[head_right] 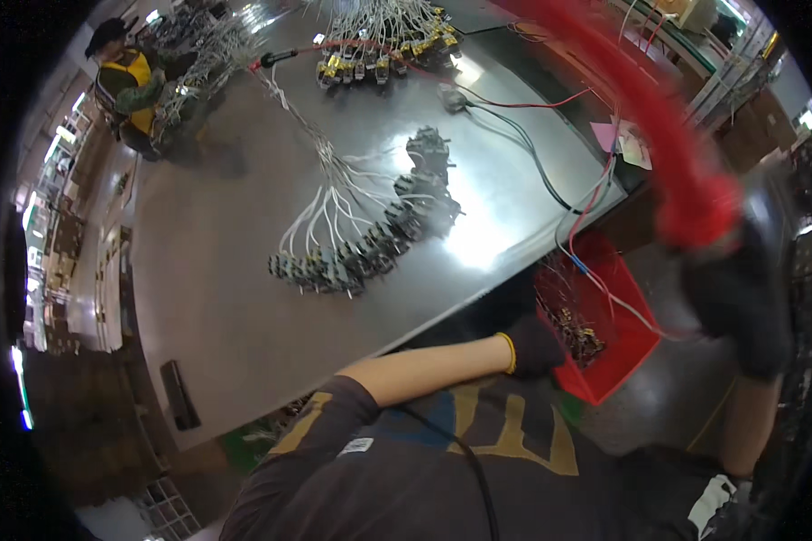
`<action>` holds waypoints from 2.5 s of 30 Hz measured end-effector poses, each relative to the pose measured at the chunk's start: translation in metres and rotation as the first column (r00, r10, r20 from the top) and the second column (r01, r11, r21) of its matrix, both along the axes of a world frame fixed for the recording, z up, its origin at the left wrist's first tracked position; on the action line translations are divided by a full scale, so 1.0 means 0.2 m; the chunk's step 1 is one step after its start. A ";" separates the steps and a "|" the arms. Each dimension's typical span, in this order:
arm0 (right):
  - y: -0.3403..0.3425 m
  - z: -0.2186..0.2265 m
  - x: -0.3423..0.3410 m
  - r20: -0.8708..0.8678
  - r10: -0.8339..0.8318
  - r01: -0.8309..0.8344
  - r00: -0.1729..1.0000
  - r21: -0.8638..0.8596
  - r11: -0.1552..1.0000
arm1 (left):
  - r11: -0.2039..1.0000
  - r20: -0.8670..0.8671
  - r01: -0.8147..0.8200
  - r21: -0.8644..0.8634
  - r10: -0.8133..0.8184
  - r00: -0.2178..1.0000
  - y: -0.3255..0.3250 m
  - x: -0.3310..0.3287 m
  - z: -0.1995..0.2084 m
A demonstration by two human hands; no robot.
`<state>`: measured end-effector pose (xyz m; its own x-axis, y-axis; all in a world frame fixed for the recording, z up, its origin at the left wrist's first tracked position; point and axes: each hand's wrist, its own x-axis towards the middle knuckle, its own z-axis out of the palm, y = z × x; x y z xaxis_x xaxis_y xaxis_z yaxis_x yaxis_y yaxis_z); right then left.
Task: Assembling and organizing electronic wiring harnesses using connectors and specialized tools.
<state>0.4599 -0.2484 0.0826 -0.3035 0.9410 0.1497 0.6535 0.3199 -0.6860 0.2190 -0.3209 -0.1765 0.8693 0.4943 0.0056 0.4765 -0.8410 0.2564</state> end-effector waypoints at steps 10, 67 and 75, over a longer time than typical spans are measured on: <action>0.40 -0.04 -0.55 -0.135 0.121 -0.174 0.983 -0.506 0.845 | 0.982 0.282 0.030 -0.186 0.025 0.959 0.23 0.01 -0.04; 1.91 -0.09 -1.31 0.553 0.502 -0.482 0.665 -0.195 0.854 | 0.808 0.283 -0.050 -0.587 0.262 0.922 0.73 -0.50 -0.37; 1.92 -0.10 -1.28 0.572 0.509 -0.523 0.643 -0.157 0.838 | 0.837 0.334 -0.058 -0.545 0.280 0.900 0.71 -0.50 -0.39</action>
<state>0.2036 0.1362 0.0625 -0.7714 0.6040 -0.2005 0.6363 0.7368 -0.2287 0.1181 -0.1792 -0.2550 0.7513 0.6595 0.0257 0.3666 -0.4494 0.8147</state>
